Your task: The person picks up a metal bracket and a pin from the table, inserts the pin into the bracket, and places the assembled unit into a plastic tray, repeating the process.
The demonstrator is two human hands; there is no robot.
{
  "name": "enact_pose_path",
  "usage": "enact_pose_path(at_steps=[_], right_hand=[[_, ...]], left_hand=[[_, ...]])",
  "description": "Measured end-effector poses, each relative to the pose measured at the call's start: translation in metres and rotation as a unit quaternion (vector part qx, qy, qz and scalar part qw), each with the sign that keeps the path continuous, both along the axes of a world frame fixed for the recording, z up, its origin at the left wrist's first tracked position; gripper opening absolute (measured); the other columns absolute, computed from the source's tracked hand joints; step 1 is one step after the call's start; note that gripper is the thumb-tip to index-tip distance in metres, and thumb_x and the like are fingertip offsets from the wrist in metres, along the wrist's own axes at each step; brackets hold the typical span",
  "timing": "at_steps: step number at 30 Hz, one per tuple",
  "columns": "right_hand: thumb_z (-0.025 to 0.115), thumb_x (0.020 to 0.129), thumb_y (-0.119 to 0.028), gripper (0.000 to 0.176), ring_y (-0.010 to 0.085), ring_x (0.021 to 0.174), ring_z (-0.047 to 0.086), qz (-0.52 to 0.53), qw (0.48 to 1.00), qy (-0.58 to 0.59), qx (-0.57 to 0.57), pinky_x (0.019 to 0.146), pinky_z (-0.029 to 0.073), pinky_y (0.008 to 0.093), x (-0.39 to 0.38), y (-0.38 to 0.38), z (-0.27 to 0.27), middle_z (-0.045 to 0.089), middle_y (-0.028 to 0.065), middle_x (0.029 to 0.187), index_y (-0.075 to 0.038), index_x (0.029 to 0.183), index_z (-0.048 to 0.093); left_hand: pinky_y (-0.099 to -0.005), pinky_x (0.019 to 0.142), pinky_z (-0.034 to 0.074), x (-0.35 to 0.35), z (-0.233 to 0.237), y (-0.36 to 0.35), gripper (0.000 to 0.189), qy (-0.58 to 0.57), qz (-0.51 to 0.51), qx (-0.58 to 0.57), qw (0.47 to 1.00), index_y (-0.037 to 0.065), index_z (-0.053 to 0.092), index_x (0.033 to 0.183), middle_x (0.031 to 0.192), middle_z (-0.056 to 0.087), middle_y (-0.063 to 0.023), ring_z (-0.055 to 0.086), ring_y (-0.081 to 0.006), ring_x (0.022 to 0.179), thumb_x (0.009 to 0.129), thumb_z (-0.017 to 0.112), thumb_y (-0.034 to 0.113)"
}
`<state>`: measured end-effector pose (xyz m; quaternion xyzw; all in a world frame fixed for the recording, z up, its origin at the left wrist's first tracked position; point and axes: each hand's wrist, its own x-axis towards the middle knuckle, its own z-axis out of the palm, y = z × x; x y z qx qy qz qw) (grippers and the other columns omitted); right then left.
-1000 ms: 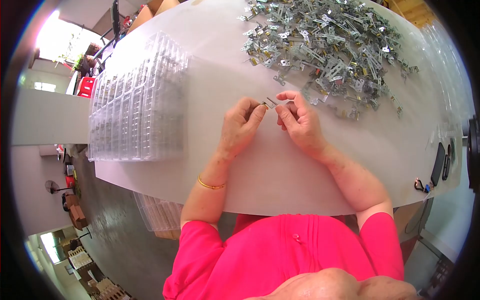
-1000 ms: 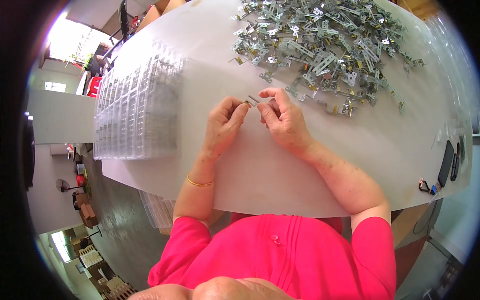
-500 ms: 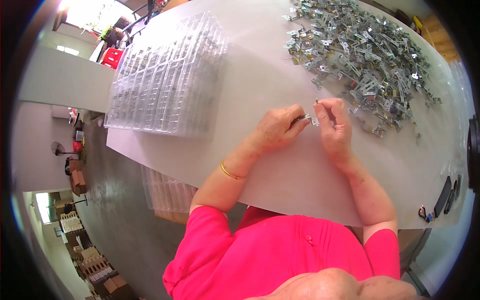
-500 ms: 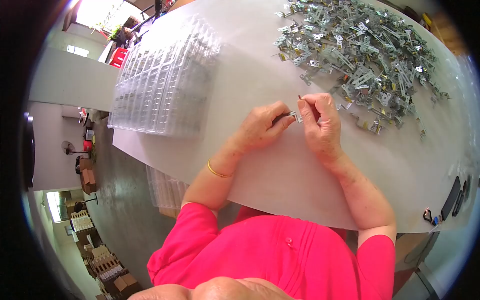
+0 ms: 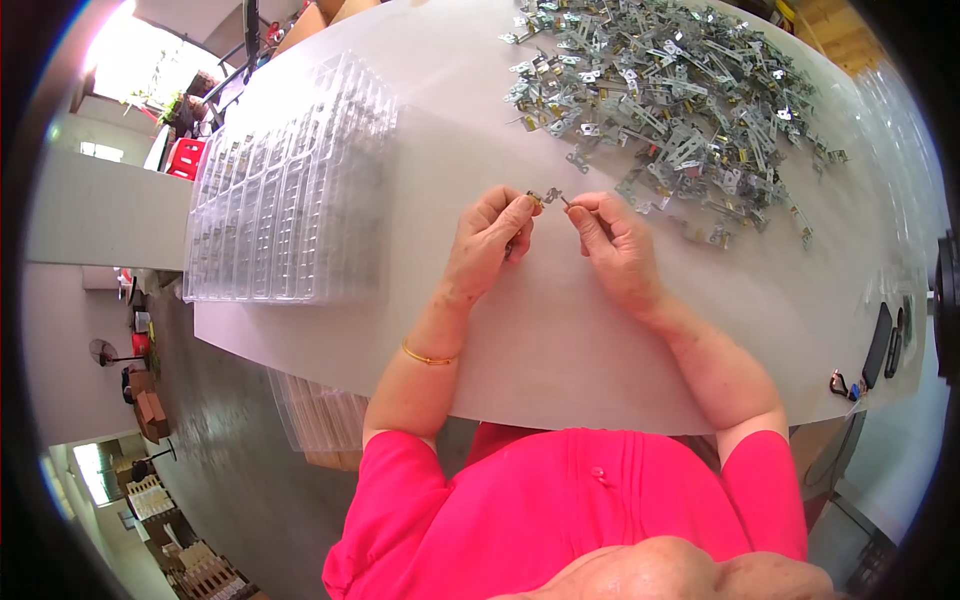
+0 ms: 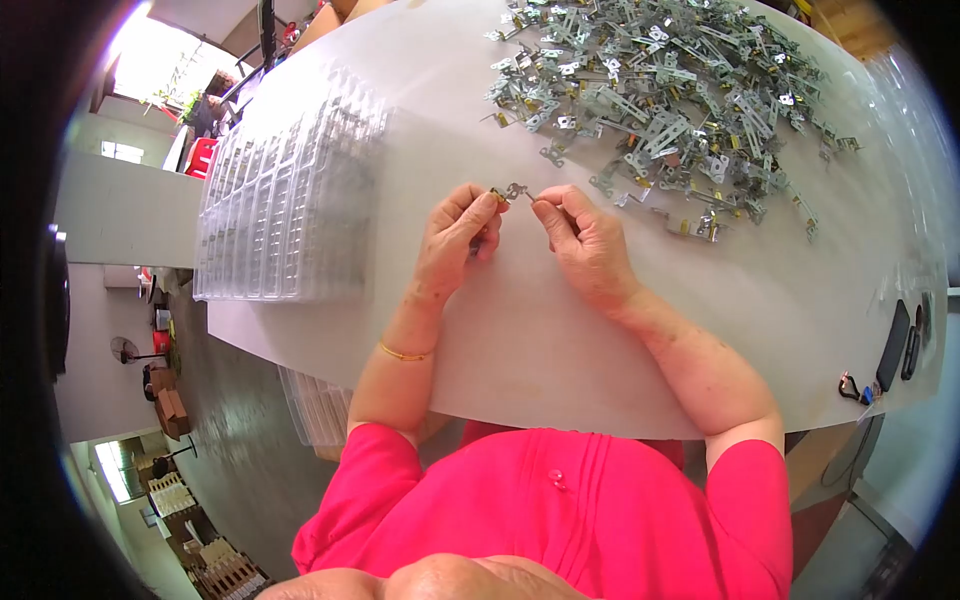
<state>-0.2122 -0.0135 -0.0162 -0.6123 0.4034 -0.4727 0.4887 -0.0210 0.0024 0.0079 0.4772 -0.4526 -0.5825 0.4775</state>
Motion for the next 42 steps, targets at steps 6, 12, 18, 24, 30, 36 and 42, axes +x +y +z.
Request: enact_pose_path(at_steps=[6,12,18,24,30,36,42], right_hand=[[0.063,0.1,-0.016,0.01,0.004,0.06,0.044,-0.001,1.0,0.017,-0.004,0.053,0.038,0.0234,0.0,0.0,-0.001,0.051,-0.0046,0.067,-0.007,0.103,0.065],[0.057,0.103,-0.015,0.014,0.0066,0.066,0.053,0.006,0.999,0.037,0.038,0.061,0.046,0.0239,-0.001,0.002,0.002,0.06,-0.0004,0.075,-0.005,0.11,0.063],[0.044,0.103,-0.012,0.023,0.011,0.08,0.06,0.125,0.968,-0.107,0.188,0.073,0.052,0.0266,-0.008,-0.002,0.007,0.065,0.0041,0.094,-0.004,0.113,0.063],[0.047,0.102,-0.012,0.021,0.0105,0.093,0.059,0.132,0.97,-0.129,0.157,0.089,0.049,0.028,-0.012,-0.011,0.001,0.066,0.003,0.098,-0.003,0.109,0.065],[0.056,0.103,-0.018,0.014,0.0106,0.098,0.059,0.077,0.967,-0.17,0.172,0.091,0.047,0.0283,-0.01,-0.008,0.004,0.066,0.0026,0.104,-0.005,0.107,0.061],[0.06,0.1,-0.009,0.005,0.0131,0.104,0.06,0.095,0.976,-0.195,0.031,0.092,0.047,0.0295,-0.013,-0.008,0.006,0.066,0.0045,0.109,-0.006,0.104,0.061],[0.065,0.095,-0.002,0.002,0.0182,0.098,0.063,0.098,0.988,-0.059,-0.107,0.088,0.049,0.0304,-0.01,-0.006,0.009,0.066,0.0086,0.106,-0.004,0.095,0.064]], left_hand=[[-0.0203,0.049,0.03,0.001,-0.006,0.0,0.021,-0.057,-0.005,-0.05,0.997,0.005,0.062,0.095,0.066,0.051,0.0045,0.043,-0.0039,0.055,0.104,0.055,0.023],[-0.0208,0.052,0.032,-0.005,-0.006,0.003,0.015,-0.144,-0.024,-0.113,0.983,0.004,0.062,0.093,0.067,0.048,0.006,0.04,-0.0027,0.059,0.101,0.061,0.017],[-0.0239,0.055,0.035,-0.002,-0.003,0.005,0.018,-0.186,-0.045,-0.088,0.978,0.002,0.061,0.089,0.068,0.051,0.0038,0.041,-0.005,0.063,0.099,0.064,0.017],[-0.0206,0.055,0.034,0.0,0.002,0.006,0.015,-0.194,-0.087,-0.12,0.97,0.003,0.063,0.093,0.069,0.05,0.0059,0.042,-0.003,0.063,0.099,0.063,0.017],[-0.0202,0.051,0.035,-0.004,0.008,0.009,0.019,-0.142,-0.164,-0.017,0.976,0.003,0.065,0.094,0.069,0.052,0.0045,0.045,-0.0031,0.057,0.1,0.062,0.02],[-0.0209,0.047,0.033,0.007,0.004,0.0,0.029,-0.058,-0.095,0.046,0.993,0.003,0.065,0.093,0.067,0.054,0.0025,0.046,-0.0053,0.052,0.102,0.058,0.03],[-0.0213,0.046,0.034,0.007,0.006,0.0,0.033,-0.031,-0.114,0.092,0.989,0.004,0.065,0.095,0.069,0.056,0.0007,0.048,-0.0064,0.051,0.104,0.054,0.034]])
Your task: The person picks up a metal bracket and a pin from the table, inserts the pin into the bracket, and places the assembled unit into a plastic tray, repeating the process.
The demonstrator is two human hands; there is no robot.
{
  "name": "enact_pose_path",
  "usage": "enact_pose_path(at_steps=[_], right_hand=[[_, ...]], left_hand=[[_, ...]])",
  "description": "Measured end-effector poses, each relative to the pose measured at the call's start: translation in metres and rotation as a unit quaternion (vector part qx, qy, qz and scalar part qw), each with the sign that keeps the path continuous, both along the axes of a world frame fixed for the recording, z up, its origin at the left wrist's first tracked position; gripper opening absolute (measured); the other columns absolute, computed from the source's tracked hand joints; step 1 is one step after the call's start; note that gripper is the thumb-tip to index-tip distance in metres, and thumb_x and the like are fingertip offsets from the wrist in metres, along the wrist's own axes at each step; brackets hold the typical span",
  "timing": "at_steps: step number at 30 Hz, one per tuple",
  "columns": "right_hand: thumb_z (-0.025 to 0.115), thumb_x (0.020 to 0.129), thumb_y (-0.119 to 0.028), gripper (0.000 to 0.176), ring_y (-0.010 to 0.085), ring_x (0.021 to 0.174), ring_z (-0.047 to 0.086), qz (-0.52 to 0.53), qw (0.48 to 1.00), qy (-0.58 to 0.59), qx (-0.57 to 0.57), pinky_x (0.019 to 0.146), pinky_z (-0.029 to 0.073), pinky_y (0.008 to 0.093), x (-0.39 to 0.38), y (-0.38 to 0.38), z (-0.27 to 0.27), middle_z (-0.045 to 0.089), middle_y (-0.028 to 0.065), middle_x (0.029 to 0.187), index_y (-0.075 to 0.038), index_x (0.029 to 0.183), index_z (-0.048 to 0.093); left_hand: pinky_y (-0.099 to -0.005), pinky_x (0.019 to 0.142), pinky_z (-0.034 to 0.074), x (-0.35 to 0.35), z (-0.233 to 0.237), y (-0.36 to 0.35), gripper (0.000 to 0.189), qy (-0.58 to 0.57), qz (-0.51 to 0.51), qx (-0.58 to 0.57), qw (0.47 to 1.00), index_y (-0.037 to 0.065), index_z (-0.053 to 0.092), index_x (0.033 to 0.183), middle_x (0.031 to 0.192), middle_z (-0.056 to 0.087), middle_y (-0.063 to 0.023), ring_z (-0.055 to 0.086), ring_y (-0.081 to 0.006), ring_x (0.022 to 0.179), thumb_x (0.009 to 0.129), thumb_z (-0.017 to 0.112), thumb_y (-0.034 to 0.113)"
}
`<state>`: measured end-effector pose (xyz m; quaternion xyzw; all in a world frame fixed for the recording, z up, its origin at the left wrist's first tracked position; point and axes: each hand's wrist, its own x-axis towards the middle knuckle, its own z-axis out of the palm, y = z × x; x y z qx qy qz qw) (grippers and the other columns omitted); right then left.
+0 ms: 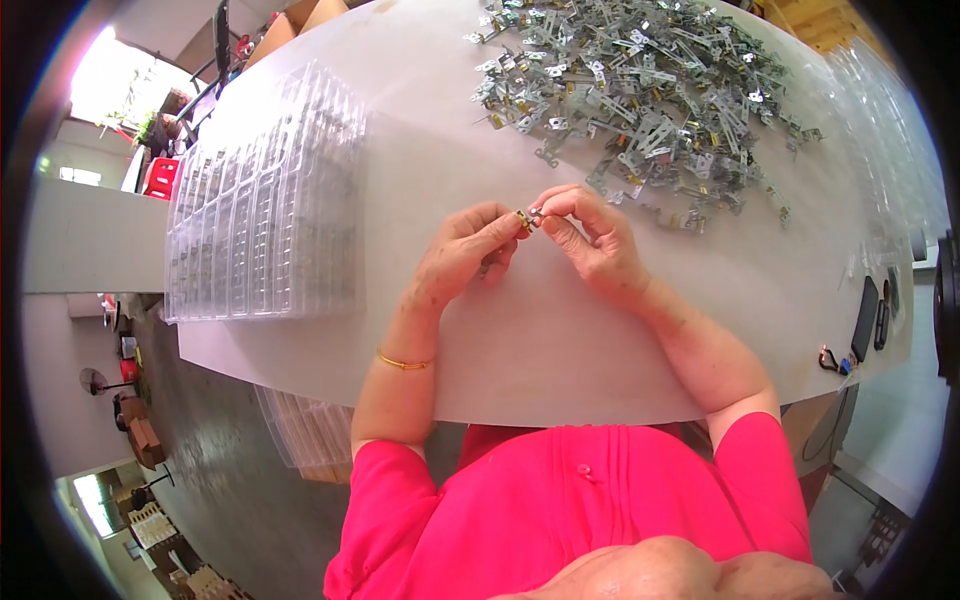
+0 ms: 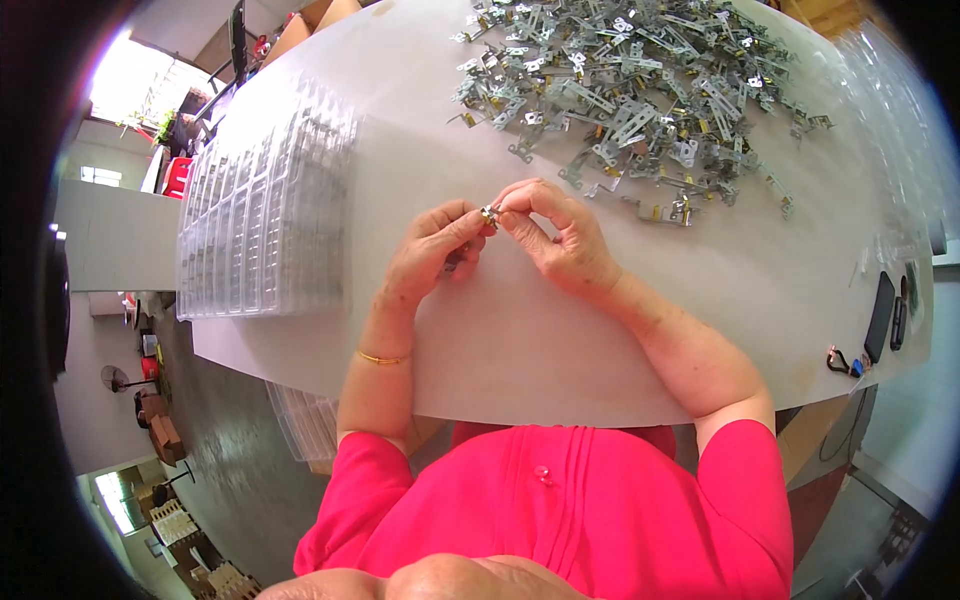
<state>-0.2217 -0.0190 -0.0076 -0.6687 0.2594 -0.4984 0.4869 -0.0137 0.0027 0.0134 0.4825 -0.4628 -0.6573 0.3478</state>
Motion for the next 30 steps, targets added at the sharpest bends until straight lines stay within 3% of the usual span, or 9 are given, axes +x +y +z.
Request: enact_pose_path(at_steps=[7,9,10,15,21,23,25,27,30], right_hand=[[0.06,0.099,-0.004,0.005,0.0136,0.097,0.062,0.033,0.991,-0.092,0.095,0.088,0.051,0.0299,0.001,-0.001,-0.008,0.067,0.0054,0.105,-0.004,0.104,0.062],[0.059,0.101,-0.007,0.007,0.0128,0.098,0.062,0.045,0.981,-0.134,0.131,0.089,0.052,0.0297,0.001,-0.004,-0.008,0.066,0.0044,0.105,-0.004,0.106,0.061],[0.058,0.102,-0.01,0.008,0.0129,0.098,0.063,0.037,0.968,-0.166,0.185,0.09,0.053,0.0302,0.0,-0.004,-0.006,0.066,0.0043,0.106,-0.004,0.107,0.061],[0.056,0.104,-0.016,0.014,0.0128,0.098,0.064,0.014,0.923,-0.258,0.284,0.091,0.055,0.0313,0.001,-0.007,-0.005,0.066,0.0048,0.107,-0.004,0.108,0.061],[0.056,0.104,-0.015,0.013,0.0102,0.096,0.062,0.021,0.916,-0.228,0.33,0.088,0.053,0.0284,0.006,-0.002,-0.009,0.066,0.0031,0.103,-0.004,0.106,0.061],[0.058,0.103,-0.015,0.012,0.0071,0.088,0.06,-0.068,0.976,-0.056,0.201,0.08,0.05,0.0238,0.008,0.0,-0.015,0.065,0.001,0.096,-0.004,0.106,0.063],[0.06,0.102,-0.016,0.012,0.0061,0.083,0.058,-0.052,0.979,-0.058,0.187,0.075,0.048,0.0228,0.008,0.003,-0.008,0.064,0.0,0.092,-0.004,0.106,0.063],[0.062,0.101,-0.016,0.013,0.0052,0.079,0.057,-0.035,0.982,-0.059,0.175,0.071,0.047,0.0217,0.007,0.008,-0.001,0.063,-0.001,0.088,-0.005,0.107,0.064],[0.063,0.101,-0.016,0.011,0.0049,0.07,0.056,-0.013,0.988,0.003,0.153,0.063,0.046,0.0215,0.009,0.017,0.008,0.063,-0.0022,0.081,-0.006,0.106,0.064]], left_hand=[[-0.0269,0.051,0.047,0.011,-0.01,-0.006,0.045,0.167,-0.035,0.043,0.984,-0.001,0.064,0.102,0.077,0.063,-0.0075,0.062,-0.0169,0.057,0.107,0.042,0.038],[-0.0328,0.065,0.055,0.015,-0.024,-0.011,0.046,0.297,-0.067,0.03,0.952,-0.003,0.06,0.117,0.1,0.068,-0.0161,0.069,-0.0244,0.077,0.108,0.038,0.037],[-0.0328,0.065,0.055,0.015,-0.025,-0.011,0.046,0.296,-0.067,0.029,0.952,-0.003,0.06,0.117,0.1,0.068,-0.0161,0.069,-0.0244,0.077,0.108,0.038,0.037],[-0.0433,0.102,0.049,-0.006,-0.006,-0.002,0.044,0.186,0.038,-0.176,0.966,-0.004,0.049,0.139,0.135,0.059,-0.0199,0.058,-0.031,0.124,0.106,0.047,0.026],[-0.0411,0.103,0.049,-0.004,-0.019,-0.006,0.037,0.17,0.057,-0.19,0.965,-0.002,0.053,0.135,0.129,0.062,-0.0162,0.059,-0.0264,0.123,0.107,0.047,0.022],[-0.0391,0.1,0.05,0.003,-0.022,-0.007,0.035,0.134,0.058,-0.194,0.97,-0.002,0.056,0.13,0.12,0.065,-0.0138,0.062,-0.0245,0.117,0.107,0.048,0.024],[-0.0372,0.097,0.051,0.003,-0.022,-0.007,0.034,0.1,0.059,-0.198,0.973,-0.002,0.059,0.125,0.111,0.068,-0.0113,0.065,-0.0225,0.111,0.107,0.049,0.025],[-0.0305,0.083,0.053,-0.001,-0.019,-0.003,0.031,0.062,0.079,-0.171,0.98,-0.002,0.064,0.113,0.09,0.065,-0.0042,0.065,-0.0155,0.091,0.107,0.049,0.025],[-0.025,0.07,0.049,-0.006,-0.013,0.003,0.028,-0.002,0.08,-0.178,0.981,0.0,0.065,0.108,0.083,0.061,-0.0009,0.058,-0.0097,0.078,0.107,0.049,0.023]])
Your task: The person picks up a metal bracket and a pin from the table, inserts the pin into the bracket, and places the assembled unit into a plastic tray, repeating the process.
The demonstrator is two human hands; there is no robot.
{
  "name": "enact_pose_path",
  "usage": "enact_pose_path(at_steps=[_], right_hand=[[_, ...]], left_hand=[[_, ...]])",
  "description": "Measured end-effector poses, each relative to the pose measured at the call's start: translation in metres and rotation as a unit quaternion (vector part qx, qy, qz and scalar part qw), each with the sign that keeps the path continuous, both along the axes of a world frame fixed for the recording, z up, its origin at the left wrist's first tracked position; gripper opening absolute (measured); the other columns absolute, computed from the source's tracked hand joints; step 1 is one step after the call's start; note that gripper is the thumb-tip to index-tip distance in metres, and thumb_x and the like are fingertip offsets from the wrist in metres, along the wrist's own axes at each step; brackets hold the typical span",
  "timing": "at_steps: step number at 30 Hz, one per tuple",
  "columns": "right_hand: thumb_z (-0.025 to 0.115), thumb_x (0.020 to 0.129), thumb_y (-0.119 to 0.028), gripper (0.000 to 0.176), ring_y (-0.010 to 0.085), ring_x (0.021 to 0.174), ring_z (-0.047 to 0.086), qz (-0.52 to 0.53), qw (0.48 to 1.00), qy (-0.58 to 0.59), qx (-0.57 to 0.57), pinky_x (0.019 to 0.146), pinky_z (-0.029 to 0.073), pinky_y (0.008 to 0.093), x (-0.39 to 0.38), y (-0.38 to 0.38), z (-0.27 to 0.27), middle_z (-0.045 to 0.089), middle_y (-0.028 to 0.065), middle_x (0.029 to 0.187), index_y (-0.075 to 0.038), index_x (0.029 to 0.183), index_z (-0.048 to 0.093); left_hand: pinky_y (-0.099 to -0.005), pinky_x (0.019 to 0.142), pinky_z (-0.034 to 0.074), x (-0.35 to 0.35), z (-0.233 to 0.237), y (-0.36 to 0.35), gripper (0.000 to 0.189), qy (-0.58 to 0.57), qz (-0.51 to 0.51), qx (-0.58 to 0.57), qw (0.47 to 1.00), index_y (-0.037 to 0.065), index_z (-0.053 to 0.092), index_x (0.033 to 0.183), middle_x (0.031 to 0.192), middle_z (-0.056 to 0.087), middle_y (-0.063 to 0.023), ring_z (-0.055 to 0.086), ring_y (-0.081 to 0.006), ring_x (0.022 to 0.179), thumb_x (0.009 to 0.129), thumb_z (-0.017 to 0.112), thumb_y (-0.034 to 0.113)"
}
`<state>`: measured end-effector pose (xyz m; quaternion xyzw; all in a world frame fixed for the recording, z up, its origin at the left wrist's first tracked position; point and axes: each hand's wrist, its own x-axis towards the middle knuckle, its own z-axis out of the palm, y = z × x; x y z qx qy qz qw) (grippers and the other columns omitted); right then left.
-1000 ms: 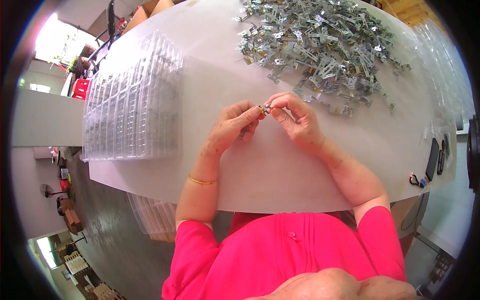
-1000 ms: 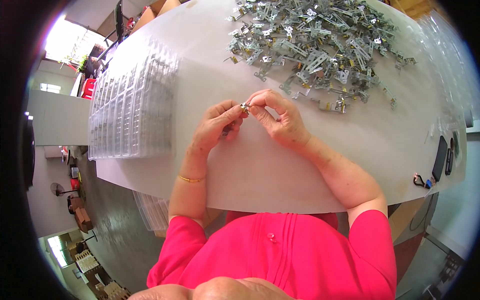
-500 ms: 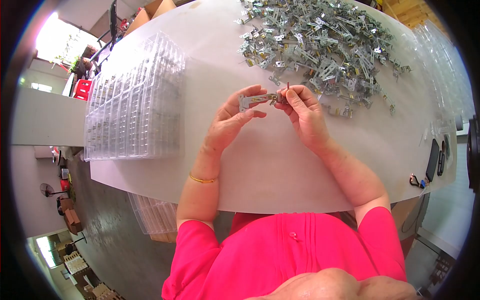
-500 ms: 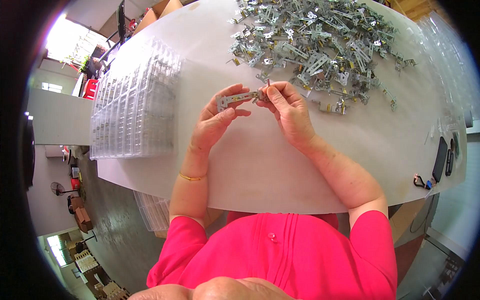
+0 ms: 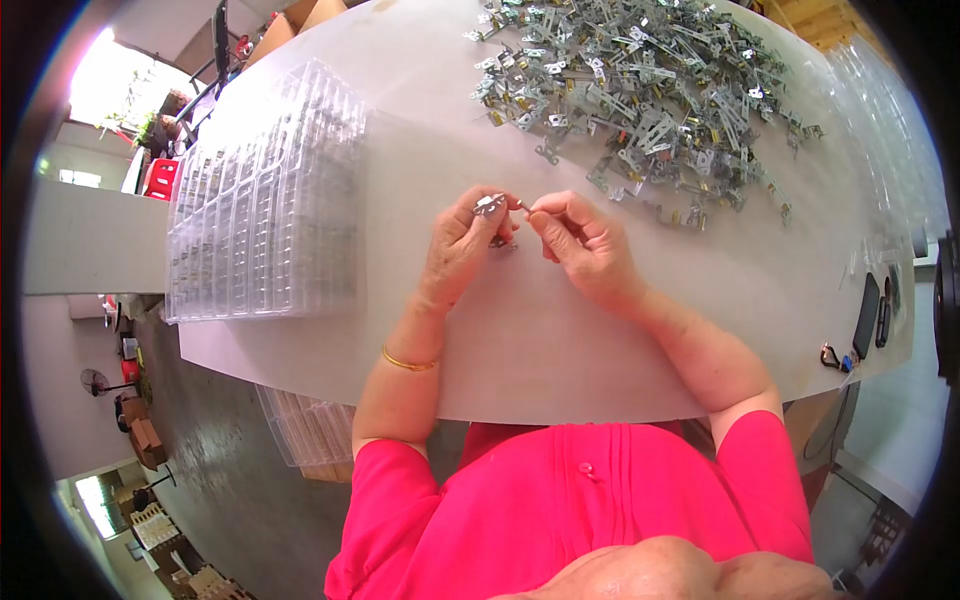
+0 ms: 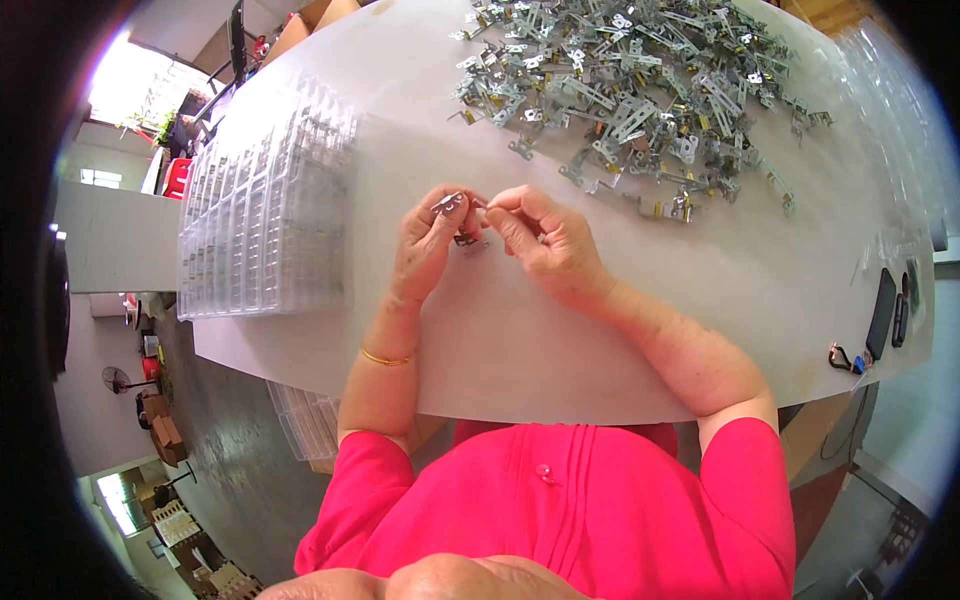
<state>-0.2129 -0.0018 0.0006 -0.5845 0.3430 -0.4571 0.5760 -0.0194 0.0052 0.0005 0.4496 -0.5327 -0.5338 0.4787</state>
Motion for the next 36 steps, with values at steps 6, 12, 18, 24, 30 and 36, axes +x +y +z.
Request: enact_pose_path(at_steps=[6,12,18,24,30,36], right_hand=[[0.063,0.1,-0.013,0.009,0.0045,0.063,0.054,0.002,0.997,0.048,-0.066,0.056,0.044,0.0222,0.004,0.007,0.004,0.06,-0.0019,0.074,-0.005,0.105,0.065],[0.063,0.099,-0.01,0.007,0.0048,0.062,0.053,0.006,0.996,0.045,-0.079,0.056,0.045,0.0238,0.004,0.007,0.001,0.058,-0.0021,0.07,-0.005,0.103,0.062],[0.063,0.099,-0.009,0.009,0.0066,0.06,0.053,0.002,0.992,0.076,-0.097,0.056,0.044,0.0244,0.004,0.007,0.002,0.056,0.0,0.068,-0.005,0.106,0.059],[0.059,0.1,-0.007,0.021,0.0086,0.064,0.056,0.007,0.996,0.062,-0.057,0.059,0.046,0.0252,0.004,0.01,0.007,0.055,0.0018,0.068,-0.006,0.119,0.051],[0.06,0.099,-0.005,0.02,0.0102,0.064,0.057,0.014,0.995,0.071,-0.066,0.062,0.048,0.0264,0.005,0.011,0.005,0.056,0.0028,0.069,-0.005,0.118,0.055],[0.067,0.093,-0.003,0.01,0.0112,0.07,0.056,-0.079,0.962,0.12,-0.233,0.063,0.048,0.027,0.008,0.005,0.0,0.06,0.0045,0.084,-0.005,0.102,0.064]], left_hand=[[-0.0246,0.066,0.046,-0.005,-0.001,0.004,0.016,-0.13,0.049,-0.035,0.99,0.003,0.066,0.105,0.083,0.062,-0.0001,0.055,-0.0089,0.074,0.102,0.052,0.01],[-0.0292,0.068,0.049,-0.011,-0.003,0.002,0.014,-0.247,0.093,-0.194,0.945,0.002,0.065,0.107,0.09,0.067,-0.0088,0.06,-0.0169,0.073,0.096,0.056,0.003],[-0.0378,0.063,0.052,-0.011,-0.007,0.002,0.016,-0.332,0.149,-0.266,0.893,0.002,0.063,0.101,0.091,0.068,-0.0132,0.065,-0.0307,0.071,0.085,0.061,-0.003],[-0.0391,0.059,0.049,-0.012,-0.005,-0.001,0.021,-0.44,0.153,-0.367,0.805,0.005,0.061,0.097,0.079,0.061,-0.0091,0.061,-0.0287,0.066,0.077,0.067,0.0],[-0.0373,0.057,0.046,-0.014,-0.008,-0.002,0.023,-0.491,0.159,-0.398,0.758,0.006,0.06,0.096,0.073,0.056,-0.0061,0.057,-0.0255,0.063,0.075,0.069,0.003],[-0.037,0.057,0.045,-0.017,-0.01,-0.001,0.022,-0.487,0.147,-0.404,0.76,0.006,0.059,0.094,0.072,0.055,-0.0054,0.056,-0.0241,0.062,0.075,0.069,0.004]])
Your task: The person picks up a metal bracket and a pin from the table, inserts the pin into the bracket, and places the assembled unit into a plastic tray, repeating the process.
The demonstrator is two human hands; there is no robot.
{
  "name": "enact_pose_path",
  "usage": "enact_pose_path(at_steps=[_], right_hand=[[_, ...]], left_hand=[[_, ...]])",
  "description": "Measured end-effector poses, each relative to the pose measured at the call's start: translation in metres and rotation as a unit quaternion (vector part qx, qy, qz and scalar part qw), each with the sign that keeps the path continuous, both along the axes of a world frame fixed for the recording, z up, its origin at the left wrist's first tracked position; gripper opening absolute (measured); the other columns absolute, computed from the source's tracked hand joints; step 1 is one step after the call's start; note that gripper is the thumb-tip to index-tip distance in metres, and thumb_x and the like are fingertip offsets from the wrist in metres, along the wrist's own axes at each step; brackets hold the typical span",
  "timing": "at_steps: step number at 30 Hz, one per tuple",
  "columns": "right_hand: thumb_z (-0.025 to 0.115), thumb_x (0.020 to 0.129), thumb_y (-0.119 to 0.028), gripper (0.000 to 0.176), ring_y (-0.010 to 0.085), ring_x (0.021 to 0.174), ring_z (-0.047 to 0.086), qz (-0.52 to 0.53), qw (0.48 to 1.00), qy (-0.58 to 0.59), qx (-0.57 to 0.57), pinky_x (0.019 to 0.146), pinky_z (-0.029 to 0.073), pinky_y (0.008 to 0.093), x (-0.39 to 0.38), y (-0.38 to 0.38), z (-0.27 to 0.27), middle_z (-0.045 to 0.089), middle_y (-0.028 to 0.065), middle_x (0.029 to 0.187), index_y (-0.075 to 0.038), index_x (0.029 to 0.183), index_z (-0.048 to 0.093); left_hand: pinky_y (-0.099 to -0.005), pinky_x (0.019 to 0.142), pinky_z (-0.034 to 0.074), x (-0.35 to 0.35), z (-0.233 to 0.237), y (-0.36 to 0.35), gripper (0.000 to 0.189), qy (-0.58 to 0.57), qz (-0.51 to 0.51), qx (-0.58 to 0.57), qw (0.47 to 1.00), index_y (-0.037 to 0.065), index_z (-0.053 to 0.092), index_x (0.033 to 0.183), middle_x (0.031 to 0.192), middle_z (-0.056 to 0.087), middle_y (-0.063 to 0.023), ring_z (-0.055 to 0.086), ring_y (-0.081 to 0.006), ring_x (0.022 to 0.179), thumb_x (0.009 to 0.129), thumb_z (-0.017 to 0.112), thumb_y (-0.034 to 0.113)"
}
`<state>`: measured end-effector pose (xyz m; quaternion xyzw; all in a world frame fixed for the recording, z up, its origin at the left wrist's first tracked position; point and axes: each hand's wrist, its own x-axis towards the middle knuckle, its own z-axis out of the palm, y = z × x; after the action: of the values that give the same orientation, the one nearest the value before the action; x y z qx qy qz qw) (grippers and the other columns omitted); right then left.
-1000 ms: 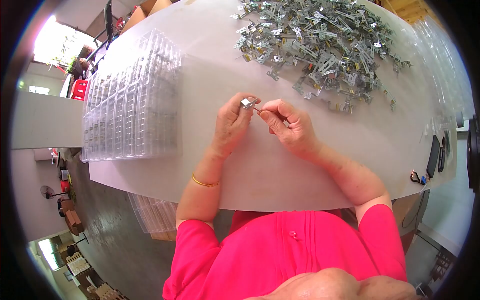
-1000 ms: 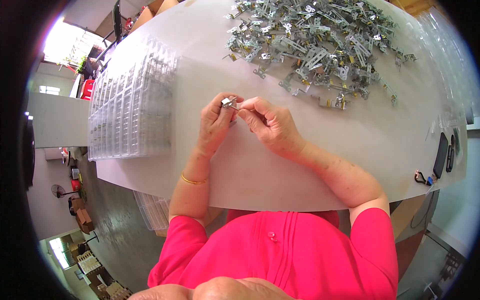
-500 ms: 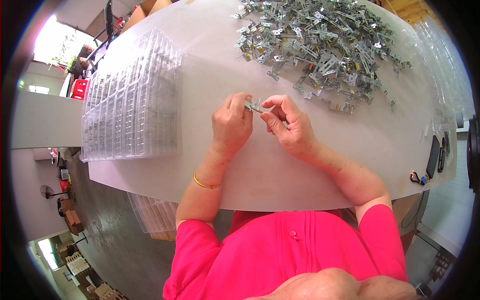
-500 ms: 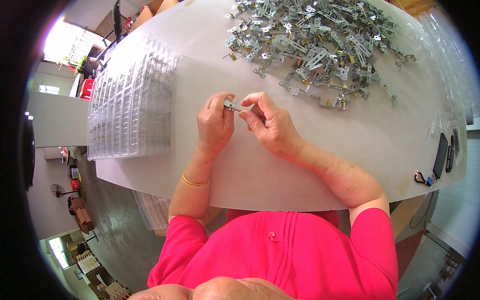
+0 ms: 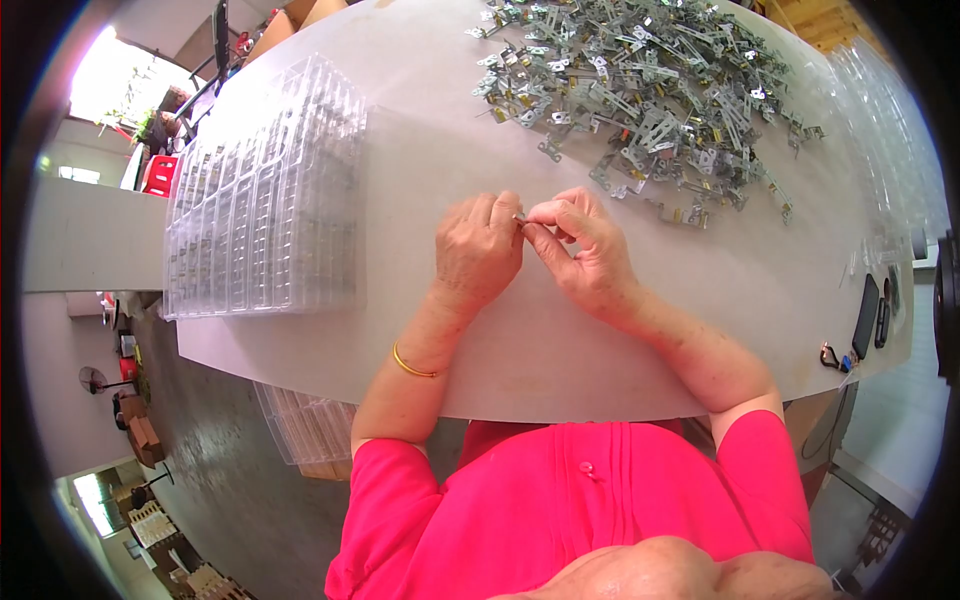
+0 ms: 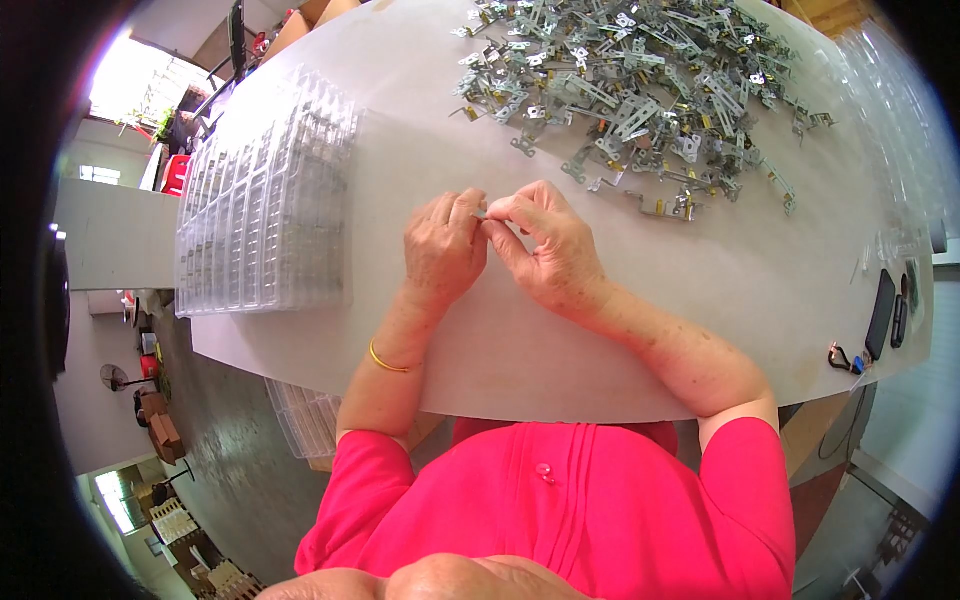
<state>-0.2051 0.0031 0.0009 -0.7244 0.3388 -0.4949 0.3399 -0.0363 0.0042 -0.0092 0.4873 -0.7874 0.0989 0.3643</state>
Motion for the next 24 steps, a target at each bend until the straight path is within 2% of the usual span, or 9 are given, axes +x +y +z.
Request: enact_pose_path(at_steps=[4,6,7,8,9,10,12,16,24], right_hand=[[0.069,0.092,-0.003,0.008,0.0108,0.069,0.053,-0.031,0.998,-0.039,-0.035,0.063,0.046,0.0259,-0.001,-0.004,0.004,0.058,0.0027,0.087,-0.005,0.099,0.064],[0.068,0.093,-0.005,0.007,0.0104,0.068,0.051,-0.041,0.997,-0.058,-0.039,0.063,0.045,0.0253,-0.002,-0.005,0.005,0.057,0.002,0.086,-0.005,0.099,0.064],[0.067,0.095,-0.006,0.005,0.0088,0.067,0.049,-0.032,0.995,-0.084,0.04,0.061,0.043,0.0246,-0.004,-0.006,0.004,0.056,0.0008,0.084,-0.005,0.099,0.064],[0.065,0.097,-0.008,0.004,0.0072,0.067,0.048,-0.024,0.987,-0.109,0.119,0.06,0.042,0.0239,-0.006,-0.006,0.003,0.056,-0.0005,0.081,-0.004,0.099,0.064],[0.065,0.097,-0.008,0.004,0.0072,0.067,0.048,-0.028,0.987,-0.109,0.118,0.06,0.042,0.0239,-0.007,-0.007,0.002,0.056,-0.0005,0.081,-0.004,0.099,0.064],[0.064,0.098,-0.01,0.005,0.0057,0.066,0.046,-0.01,0.982,-0.109,0.151,0.058,0.04,0.0233,-0.007,-0.007,0.001,0.055,-0.0018,0.078,-0.005,0.099,0.063],[0.063,0.099,-0.012,0.007,0.0043,0.065,0.044,0.008,0.977,-0.109,0.185,0.057,0.039,0.0227,-0.006,-0.007,-0.001,0.054,-0.003,0.075,-0.005,0.099,0.063],[0.064,0.099,-0.013,0.008,0.0033,0.061,0.041,0.016,0.982,-0.06,0.181,0.054,0.037,0.0238,-0.005,-0.005,-0.002,0.054,-0.0052,0.071,-0.005,0.1,0.064],[0.065,0.099,-0.013,0.008,0.0045,0.06,0.041,0.018,0.98,-0.041,0.191,0.053,0.036,0.0251,-0.006,-0.005,-0.004,0.053,-0.0035,0.069,-0.006,0.1,0.064]], left_hand=[[-0.038,0.058,0.046,-0.006,-0.003,0.002,0.019,0.005,-0.023,0.011,1.0,0.006,0.059,0.093,0.073,0.057,-0.0059,0.059,-0.0259,0.065,0.076,0.068,0.004],[-0.0354,0.059,0.048,-0.007,0.0,0.004,0.013,0.072,-0.044,0.063,0.994,0.004,0.065,0.1,0.075,0.06,-0.0067,0.061,-0.0212,0.066,0.086,0.063,0.005],[-0.0354,0.059,0.048,-0.008,0.003,0.007,0.013,0.073,-0.046,0.063,0.994,0.004,0.065,0.1,0.075,0.06,-0.0067,0.061,-0.0212,0.066,0.086,0.063,0.005],[-0.0316,0.057,0.047,-0.008,0.006,0.01,0.011,0.204,-0.022,0.178,0.962,0.004,0.067,0.1,0.073,0.058,-0.0035,0.057,-0.0153,0.064,0.092,0.06,0.008],[-0.0278,0.056,0.045,-0.008,0.008,0.011,0.013,0.327,0.002,0.288,0.9,0.004,0.068,0.101,0.072,0.056,-0.0002,0.053,-0.0094,0.062,0.098,0.058,0.011],[-0.0278,0.056,0.045,-0.006,0.01,0.01,0.013,0.327,-0.002,0.289,0.9,0.004,0.068,0.101,0.072,0.056,-0.0002,0.053,-0.0094,0.062,0.098,0.058,0.011],[-0.0213,0.053,0.039,-0.001,0.012,0.008,0.022,0.424,0.005,0.359,0.832,0.004,0.07,0.103,0.072,0.051,0.0045,0.044,-0.0025,0.063,0.104,0.053,0.018],[-0.019,0.051,0.036,0.001,0.01,0.008,0.023,0.433,-0.013,0.358,0.827,0.005,0.07,0.102,0.073,0.052,0.0047,0.042,-0.0019,0.061,0.105,0.052,0.019],[-0.025,0.058,0.042,0.0,0.005,0.007,0.019,0.347,-0.015,0.297,0.889,0.002,0.067,0.101,0.074,0.055,0.0014,0.047,-0.0077,0.065,0.103,0.053,0.014]])
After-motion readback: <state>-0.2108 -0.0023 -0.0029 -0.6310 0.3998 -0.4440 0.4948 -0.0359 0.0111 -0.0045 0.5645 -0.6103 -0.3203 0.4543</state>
